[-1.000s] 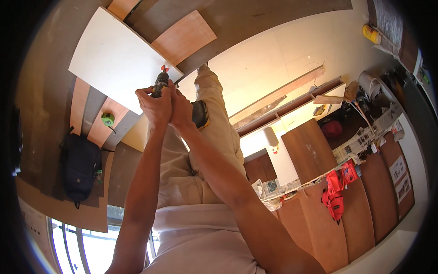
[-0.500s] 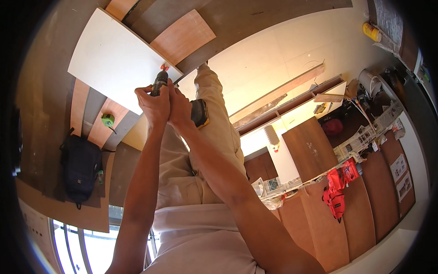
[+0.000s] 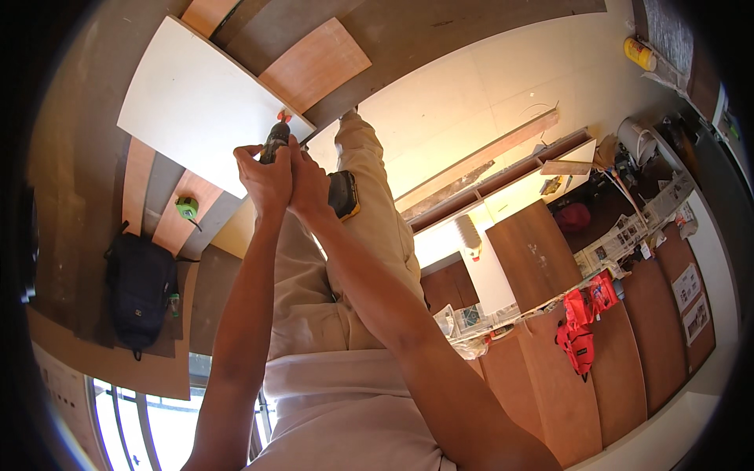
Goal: The person assembles a piece of furniture by positioning a white panel onto a wooden frame. They use a power drill to secure the panel with screws and a tape measure to verify dimensions. The process involves repeated measuring and drilling to ensure proper alignment.
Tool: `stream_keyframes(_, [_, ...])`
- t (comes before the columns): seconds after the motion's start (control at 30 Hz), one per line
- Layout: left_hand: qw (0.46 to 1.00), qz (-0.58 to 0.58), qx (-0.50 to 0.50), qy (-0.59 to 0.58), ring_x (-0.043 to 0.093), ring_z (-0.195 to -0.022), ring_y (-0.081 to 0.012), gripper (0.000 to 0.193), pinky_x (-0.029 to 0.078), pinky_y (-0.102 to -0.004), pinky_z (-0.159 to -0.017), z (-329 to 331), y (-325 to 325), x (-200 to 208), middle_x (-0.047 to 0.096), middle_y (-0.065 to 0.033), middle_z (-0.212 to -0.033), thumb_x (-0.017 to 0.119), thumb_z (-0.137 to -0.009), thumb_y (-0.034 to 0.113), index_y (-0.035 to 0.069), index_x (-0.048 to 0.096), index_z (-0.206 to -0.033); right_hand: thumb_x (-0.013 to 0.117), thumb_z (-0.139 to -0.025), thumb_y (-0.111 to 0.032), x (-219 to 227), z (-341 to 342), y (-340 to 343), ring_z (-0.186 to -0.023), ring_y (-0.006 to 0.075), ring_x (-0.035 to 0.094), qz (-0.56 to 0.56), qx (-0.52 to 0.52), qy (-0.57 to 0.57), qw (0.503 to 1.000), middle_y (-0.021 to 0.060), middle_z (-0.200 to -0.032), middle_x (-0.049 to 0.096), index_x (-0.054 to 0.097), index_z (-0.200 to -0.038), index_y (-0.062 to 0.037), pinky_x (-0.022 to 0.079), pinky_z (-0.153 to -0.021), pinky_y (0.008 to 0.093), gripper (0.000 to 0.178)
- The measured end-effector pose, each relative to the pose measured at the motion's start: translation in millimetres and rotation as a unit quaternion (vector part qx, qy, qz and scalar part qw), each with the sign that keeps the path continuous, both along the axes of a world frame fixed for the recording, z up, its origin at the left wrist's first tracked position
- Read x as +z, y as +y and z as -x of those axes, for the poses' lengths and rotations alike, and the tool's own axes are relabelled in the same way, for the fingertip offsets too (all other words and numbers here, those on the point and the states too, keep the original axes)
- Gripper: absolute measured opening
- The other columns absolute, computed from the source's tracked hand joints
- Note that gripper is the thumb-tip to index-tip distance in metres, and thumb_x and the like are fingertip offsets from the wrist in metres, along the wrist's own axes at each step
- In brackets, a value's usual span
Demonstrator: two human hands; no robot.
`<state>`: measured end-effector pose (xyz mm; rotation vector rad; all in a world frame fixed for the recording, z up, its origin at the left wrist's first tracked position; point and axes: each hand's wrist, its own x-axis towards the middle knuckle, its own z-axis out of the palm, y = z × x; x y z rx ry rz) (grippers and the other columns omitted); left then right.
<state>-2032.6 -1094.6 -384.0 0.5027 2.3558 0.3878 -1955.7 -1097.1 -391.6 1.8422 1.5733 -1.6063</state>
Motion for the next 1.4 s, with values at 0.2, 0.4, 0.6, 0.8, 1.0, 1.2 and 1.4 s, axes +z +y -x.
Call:
stream_keyframes(0.2, [0.992, 0.095, 0.020, -0.083, 0.073, -0.095, -0.0378, 0.052, 0.057, -0.0432, -0.086, 5.5, 25.7, 11.2, 0.073, -0.0255, -0.101, 0.074, -0.077, 0.030, -0.004, 0.066, -0.116, 0.079, -0.077, -0.030, -3.3, 0.3, 6.7, -0.101, 0.0392, 0.071, 0.029, 0.025, -0.019, 0.999, 0.0155, -0.121, 0.070, 0.028, -0.156, -0.0125, 0.057, -0.085, 0.0503, 0.095])
stream_keyframes(0.4, [0.990, 0.114, -0.014, -0.088, 0.074, -0.091, -0.0404, 0.050, 0.058, -0.0449, -0.086, 12.4, 35.3, 8.8, 0.075, -0.0252, -0.095, 0.074, -0.078, 0.034, -0.004, 0.069, -0.111, 0.079, -0.077, -0.026, -7.5, 1.7, 18.1, -0.100, 0.0399, 0.071, 0.054, 0.067, 0.001, 0.996, 0.0184, -0.118, 0.070, 0.029, -0.155, -0.0100, 0.057, -0.085, 0.0477, 0.094])
stream_keyframes(0.6, [0.992, 0.100, -0.041, -0.066, 0.074, -0.086, -0.0393, 0.044, 0.059, -0.0450, -0.081, 11.1, 43.5, 0.4, 0.075, -0.0242, -0.089, 0.074, -0.076, 0.030, -0.004, 0.071, -0.105, 0.083, -0.077, -0.026, -20.5, -1.5, 6.5, -0.110, 0.0344, 0.069, -0.053, -0.085, 0.117, 0.988, 0.0169, -0.120, 0.069, 0.039, -0.150, -0.0078, 0.055, -0.090, 0.0407, 0.087])
stream_keyframes(0.8, [0.991, 0.101, -0.032, -0.086, 0.075, -0.084, -0.0390, 0.042, 0.060, -0.0449, -0.079, 14.3, 40.9, -0.3, 0.074, -0.0241, -0.087, 0.072, -0.077, 0.027, -0.003, 0.071, -0.105, 0.085, -0.076, -0.027, 6.4, 7.2, 22.8, -0.112, 0.0297, 0.069, -0.019, -0.116, 0.124, 0.985, 0.0154, -0.123, 0.068, 0.045, -0.147, -0.0070, 0.054, -0.092, 0.0372, 0.085])
stream_keyframes(1.0, [0.992, 0.079, -0.022, -0.092, 0.075, -0.081, -0.0381, 0.040, 0.061, -0.0443, -0.077, 15.2, 37.2, 4.0, 0.075, -0.0232, -0.086, 0.071, -0.079, 0.026, -0.005, 0.070, -0.105, 0.085, -0.076, -0.028, -2.7, 10.5, 8.6, -0.111, 0.0311, 0.068, -0.048, -0.070, 0.059, 0.995, 0.0158, -0.121, 0.068, 0.041, -0.150, -0.0049, 0.054, -0.092, 0.0378, 0.089])
stream_keyframes(1.2, [0.993, 0.051, -0.052, -0.092, 0.074, -0.079, -0.0397, 0.035, 0.060, -0.0449, -0.076, 13.6, 37.0, 2.7, 0.074, -0.0244, -0.084, 0.070, -0.081, 0.023, -0.006, 0.069, -0.100, 0.084, -0.077, -0.028, -24.7, 3.5, -5.5, -0.110, 0.0328, 0.067, -0.080, -0.120, 0.132, 0.981, 0.0169, -0.119, 0.068, 0.042, -0.148, -0.0024, 0.053, -0.093, 0.0393, 0.087])
stream_keyframes(1.4, [0.994, 0.039, -0.054, -0.088, 0.075, -0.081, -0.0400, 0.035, 0.060, -0.0460, -0.077, 14.5, 35.9, 0.9, 0.074, -0.0249, -0.085, 0.069, -0.082, 0.023, -0.007, 0.069, -0.100, 0.083, -0.077, -0.029, -26.6, 1.1, -6.7, -0.111, 0.0327, 0.066, -0.038, -0.099, 0.124, 0.987, 0.0163, -0.118, 0.068, 0.047, -0.143, -0.0027, 0.052, -0.093, 0.0407, 0.080])
